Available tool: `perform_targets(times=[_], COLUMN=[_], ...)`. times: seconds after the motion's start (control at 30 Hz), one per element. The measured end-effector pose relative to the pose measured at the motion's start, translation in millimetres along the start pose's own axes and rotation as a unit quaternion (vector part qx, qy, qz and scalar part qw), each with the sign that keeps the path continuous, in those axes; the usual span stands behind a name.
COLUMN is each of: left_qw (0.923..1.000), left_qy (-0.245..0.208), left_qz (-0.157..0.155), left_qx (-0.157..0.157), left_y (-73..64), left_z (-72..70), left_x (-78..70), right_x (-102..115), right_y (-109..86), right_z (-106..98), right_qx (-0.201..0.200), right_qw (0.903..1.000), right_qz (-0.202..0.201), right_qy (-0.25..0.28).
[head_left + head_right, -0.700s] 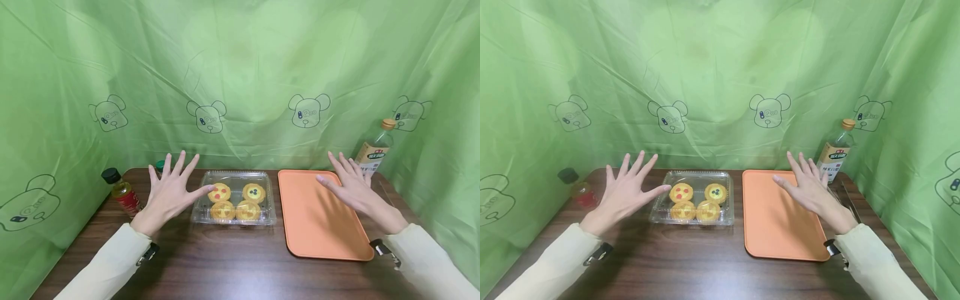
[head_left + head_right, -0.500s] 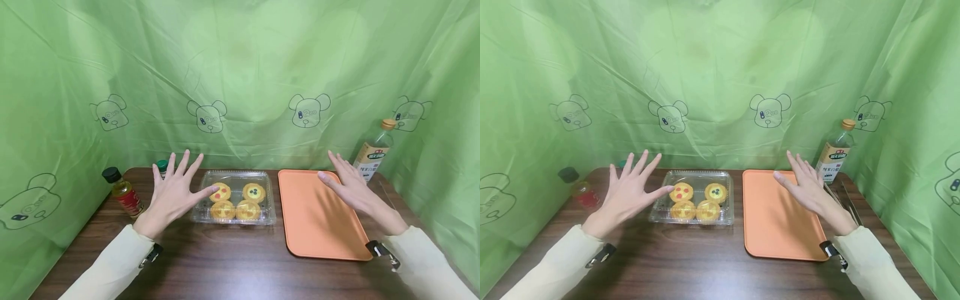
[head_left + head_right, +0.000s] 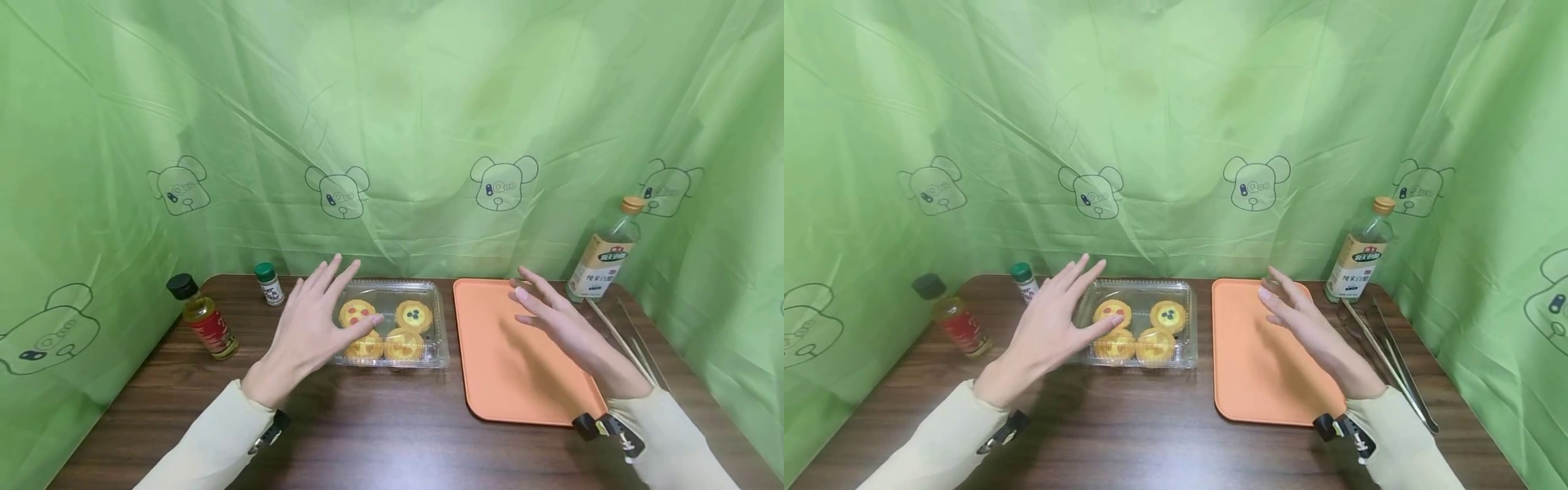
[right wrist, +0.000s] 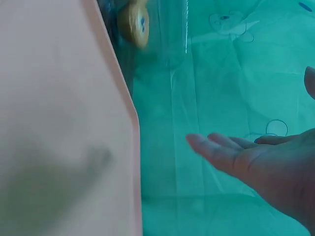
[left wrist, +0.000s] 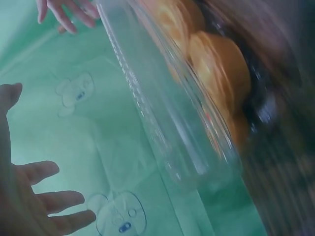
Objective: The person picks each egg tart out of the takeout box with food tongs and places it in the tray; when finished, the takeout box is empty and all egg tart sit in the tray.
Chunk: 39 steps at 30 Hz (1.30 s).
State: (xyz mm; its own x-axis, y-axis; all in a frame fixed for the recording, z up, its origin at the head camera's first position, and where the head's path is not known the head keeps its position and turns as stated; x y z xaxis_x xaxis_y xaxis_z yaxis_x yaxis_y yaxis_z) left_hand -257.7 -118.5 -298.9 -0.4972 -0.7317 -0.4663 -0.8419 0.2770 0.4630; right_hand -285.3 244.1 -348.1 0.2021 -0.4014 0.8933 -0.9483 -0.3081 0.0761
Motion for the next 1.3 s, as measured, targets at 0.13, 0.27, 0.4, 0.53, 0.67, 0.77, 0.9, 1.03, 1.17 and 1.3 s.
perform_targets(times=[0.13,0.27,0.4,0.53,0.67,0.77,0.9,1.03,1.17,1.3], left_qw=[0.9982,0.9946,0.9897,0.9826,0.9752,0.9701,0.9651,0.964,0.9636,0.9632], left_qy=[-0.047,-0.082,-0.105,-0.126,-0.151,-0.165,-0.182,-0.193,-0.198,-0.204], left_qz=[0.031,0.052,0.081,0.119,0.146,0.161,0.172,0.166,0.161,0.164], left_qx=[-0.021,-0.038,-0.054,-0.067,-0.071,-0.076,-0.076,-0.078,-0.08,-0.061], left_y=[-2.8,-6.2,-9.0,-12.0,-13.9,-15.8,-19.5,-22.4,-24.0,-26.7], left_z=[5.2,11.2,19.2,28.5,38.6,45.2,53.7,59.4,62.6,69.3], left_x=[-12.8,-23.4,-33.2,-42.5,-50.4,-55.2,-60.1,-61.6,-64.0,-69.8], right_x=[2.1,-2.1,-13.9,-25.4,-33.8,-39.1,-46.1,-51.8,-52.7,-52.3], right_y=[1.5,5.9,10.0,10.6,10.4,11.2,11.4,10.3,8.8,6.2], right_z=[12.9,23.6,35.3,49.1,62.0,71.7,84.1,93.6,101.0,106.8], right_qx=[0.013,0.019,0.022,0.031,0.042,0.053,0.075,0.096,0.118,0.136], right_qw=[0.9947,0.9867,0.9833,0.9842,0.9855,0.986,0.9874,0.988,0.9862,0.984], right_qz=[-0.026,-0.036,-0.013,0.014,0.032,0.044,0.054,0.057,0.046,0.035], right_qy=[0.099,0.157,0.18,0.174,0.161,0.152,0.128,0.106,0.107,0.11])
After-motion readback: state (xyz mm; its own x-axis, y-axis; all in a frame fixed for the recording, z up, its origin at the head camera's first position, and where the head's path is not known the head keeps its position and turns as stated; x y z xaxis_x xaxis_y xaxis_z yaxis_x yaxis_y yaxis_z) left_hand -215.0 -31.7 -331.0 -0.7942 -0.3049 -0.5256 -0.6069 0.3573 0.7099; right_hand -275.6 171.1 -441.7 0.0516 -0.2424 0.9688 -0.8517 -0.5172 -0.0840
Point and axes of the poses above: each hand's wrist, its own y-axis towards the middle knuckle, its own z-axis out of the palm, x = y × z, the point moved 9 cm from there along y, towards the middle knuckle, and after that the axes turned 11 degrees about -y, right-handed, at the moved point
